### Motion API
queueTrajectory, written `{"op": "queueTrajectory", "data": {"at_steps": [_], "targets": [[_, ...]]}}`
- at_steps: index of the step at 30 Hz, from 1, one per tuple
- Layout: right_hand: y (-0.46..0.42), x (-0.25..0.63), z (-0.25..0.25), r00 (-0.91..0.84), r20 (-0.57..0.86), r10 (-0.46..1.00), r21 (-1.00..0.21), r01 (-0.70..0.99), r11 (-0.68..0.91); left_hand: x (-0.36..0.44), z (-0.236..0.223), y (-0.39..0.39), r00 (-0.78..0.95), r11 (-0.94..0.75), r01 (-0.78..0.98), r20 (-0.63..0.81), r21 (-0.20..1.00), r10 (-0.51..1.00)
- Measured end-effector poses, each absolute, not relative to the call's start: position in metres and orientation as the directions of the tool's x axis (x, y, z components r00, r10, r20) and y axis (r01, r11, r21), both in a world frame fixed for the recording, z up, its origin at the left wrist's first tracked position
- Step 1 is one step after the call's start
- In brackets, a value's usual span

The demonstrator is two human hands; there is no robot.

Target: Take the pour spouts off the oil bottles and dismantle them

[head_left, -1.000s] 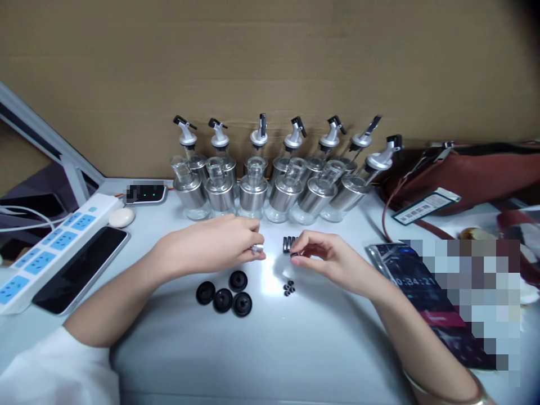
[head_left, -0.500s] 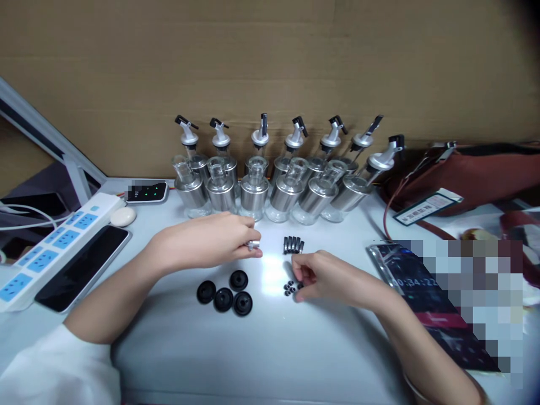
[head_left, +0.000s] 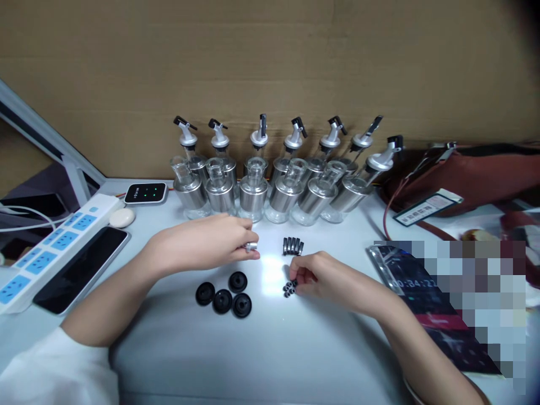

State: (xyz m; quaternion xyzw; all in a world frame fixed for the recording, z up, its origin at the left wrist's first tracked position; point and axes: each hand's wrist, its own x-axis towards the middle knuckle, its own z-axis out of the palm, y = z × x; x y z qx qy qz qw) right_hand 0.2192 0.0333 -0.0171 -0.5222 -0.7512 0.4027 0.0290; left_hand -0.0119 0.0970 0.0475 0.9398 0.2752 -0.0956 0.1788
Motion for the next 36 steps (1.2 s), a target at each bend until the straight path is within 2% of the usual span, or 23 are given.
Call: {"op": "queueTrajectory", "data": {"at_steps": [8, 13, 15, 17, 19, 22, 25, 31, 36], "targets": [[0.030, 0.215, -0.018, -0.440, -0.393, 0.807, -0.619, 0.776, 0.121, -0.014, 0.046, 0.097, 0.834, -0.768, 0.549, -0.273, 0.328, 0.480], [0.028, 0.217, -0.017, -0.465, -0.372, 0.803, -0.645, 0.752, 0.137, -0.012, 0.045, 0.098, 0.875, -0.827, 0.482, -0.104, 0.289, 0.474], [0.029, 0.219, -0.014, -0.483, -0.354, 0.801, -0.692, 0.712, 0.123, -0.009, 0.046, 0.097, 0.889, -0.834, 0.448, -0.063, 0.321, 0.454], [0.030, 0.220, -0.010, -0.478, -0.281, 0.832, -0.777, 0.623, 0.096, -0.005, 0.047, 0.096, 0.904, -0.820, 0.405, -0.044, 0.405, 0.426], [0.031, 0.217, -0.009, -0.451, -0.137, 0.882, -0.877, 0.469, 0.104, 0.000, 0.047, 0.095, 0.921, -0.801, 0.341, -0.005, 0.492, 0.388], [0.031, 0.209, -0.012, -0.454, 0.047, 0.890, -0.968, 0.198, 0.152, 0.008, 0.042, 0.094, 0.939, -0.820, 0.213, 0.119, 0.532, 0.321], [0.029, 0.201, -0.016, -0.469, 0.074, 0.880, -0.995, 0.019, 0.093, 0.015, 0.035, 0.092, 0.933, -0.902, 0.137, 0.253, 0.410, 0.256], [0.029, 0.195, -0.017, -0.317, 0.024, 0.948, -0.999, -0.045, 0.010, 0.019, 0.027, 0.090, 0.920, -0.972, 0.234, 0.321, 0.014, 0.226], [0.028, 0.191, -0.016, -0.231, -0.021, 0.973, -0.977, -0.201, -0.069, 0.017, 0.033, 0.091, 0.921, -0.955, 0.275, 0.315, -0.114, 0.227]]}}
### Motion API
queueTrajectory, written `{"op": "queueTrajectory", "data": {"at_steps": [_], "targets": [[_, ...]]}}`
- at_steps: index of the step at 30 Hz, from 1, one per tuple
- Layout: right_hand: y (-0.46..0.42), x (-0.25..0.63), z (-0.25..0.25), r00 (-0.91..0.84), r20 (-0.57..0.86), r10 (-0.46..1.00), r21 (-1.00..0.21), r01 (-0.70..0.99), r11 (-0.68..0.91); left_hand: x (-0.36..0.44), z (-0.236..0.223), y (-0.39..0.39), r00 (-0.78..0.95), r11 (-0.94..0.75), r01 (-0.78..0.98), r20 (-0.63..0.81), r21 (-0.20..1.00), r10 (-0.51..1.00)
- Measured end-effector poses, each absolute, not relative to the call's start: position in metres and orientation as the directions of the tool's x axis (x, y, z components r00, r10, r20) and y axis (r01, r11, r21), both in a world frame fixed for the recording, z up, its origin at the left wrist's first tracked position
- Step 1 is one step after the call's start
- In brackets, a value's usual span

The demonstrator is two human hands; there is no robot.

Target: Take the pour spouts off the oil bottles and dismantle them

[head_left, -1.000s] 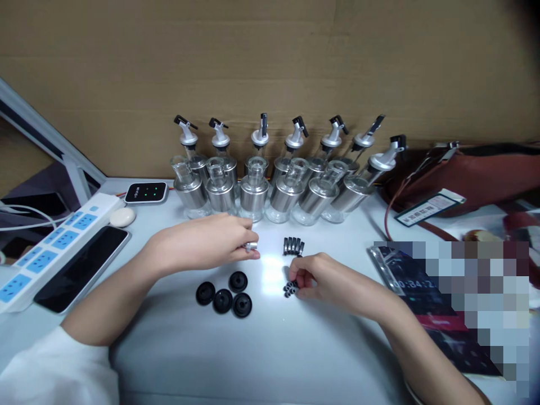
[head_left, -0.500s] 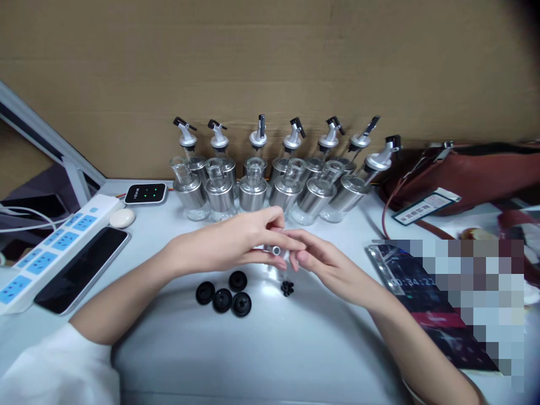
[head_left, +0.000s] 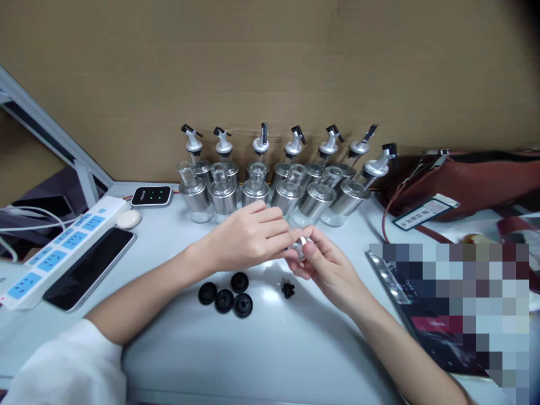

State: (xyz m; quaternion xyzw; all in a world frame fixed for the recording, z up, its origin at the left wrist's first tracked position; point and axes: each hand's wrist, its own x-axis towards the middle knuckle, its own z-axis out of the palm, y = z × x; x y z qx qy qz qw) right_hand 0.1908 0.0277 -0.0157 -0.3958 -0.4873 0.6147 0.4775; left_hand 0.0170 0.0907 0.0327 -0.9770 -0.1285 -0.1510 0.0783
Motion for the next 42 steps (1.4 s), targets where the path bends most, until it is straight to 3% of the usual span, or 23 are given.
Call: {"op": "queueTrajectory", "data": {"at_steps": [3, 5, 11, 14, 19, 22, 25, 27, 30, 33, 35, 37, 42], "targets": [[0.026, 0.188, -0.013, -0.215, -0.056, 0.975, -0.949, -0.292, -0.119, 0.017, 0.036, 0.090, 0.924, -0.950, 0.290, 0.293, -0.118, 0.245], [0.026, 0.186, -0.010, -0.210, -0.107, 0.972, -0.920, -0.349, -0.177, 0.016, 0.037, 0.090, 0.918, -0.950, 0.306, 0.283, -0.060, 0.277], [0.019, 0.181, -0.001, -0.270, -0.215, 0.939, -0.816, -0.479, -0.325, 0.009, 0.047, 0.095, 0.926, -0.906, 0.316, 0.118, 0.282, 0.359], [0.013, 0.176, 0.002, -0.276, -0.185, 0.943, -0.811, -0.499, -0.305, 0.004, 0.054, 0.098, 0.940, -0.865, 0.276, 0.070, 0.419, 0.334], [0.010, 0.170, 0.002, -0.199, -0.086, 0.976, -0.870, -0.462, -0.171, 0.002, 0.056, 0.104, 0.950, -0.819, 0.250, 0.034, 0.517, 0.311], [0.009, 0.170, -0.001, -0.118, 0.063, 0.991, -0.939, -0.344, 0.018, 0.002, 0.058, 0.106, 0.954, -0.808, 0.237, 0.027, 0.540, 0.298], [0.007, 0.172, -0.003, -0.021, 0.319, 0.948, -0.948, 0.005, 0.319, 0.001, 0.061, 0.105, 0.959, -0.785, 0.224, 0.015, 0.577, 0.284], [0.006, 0.174, -0.003, -0.081, 0.546, 0.834, -0.797, 0.257, 0.546, -0.002, 0.062, 0.104, 0.962, -0.768, 0.222, -0.006, 0.600, 0.274], [0.007, 0.179, 0.000, -0.300, 0.733, 0.610, -0.471, 0.422, 0.774, -0.008, 0.064, 0.102, 0.959, -0.747, 0.254, -0.058, 0.614, 0.278], [0.008, 0.180, 0.006, -0.439, 0.764, 0.473, -0.222, 0.509, 0.832, -0.012, 0.069, 0.098, 0.948, -0.731, 0.303, -0.114, 0.612, 0.298], [0.007, 0.179, 0.012, -0.463, 0.761, 0.455, -0.136, 0.572, 0.809, -0.014, 0.073, 0.093, 0.941, -0.722, 0.325, -0.133, 0.611, 0.311], [0.006, 0.175, 0.016, -0.447, 0.750, 0.488, -0.138, 0.616, 0.776, -0.015, 0.077, 0.088, 0.934, -0.703, 0.343, -0.145, 0.623, 0.327], [0.003, 0.175, 0.014, -0.417, 0.713, 0.564, -0.270, 0.579, 0.769, -0.027, 0.075, 0.081, 0.898, -0.571, 0.409, -0.204, 0.712, 0.389]]}}
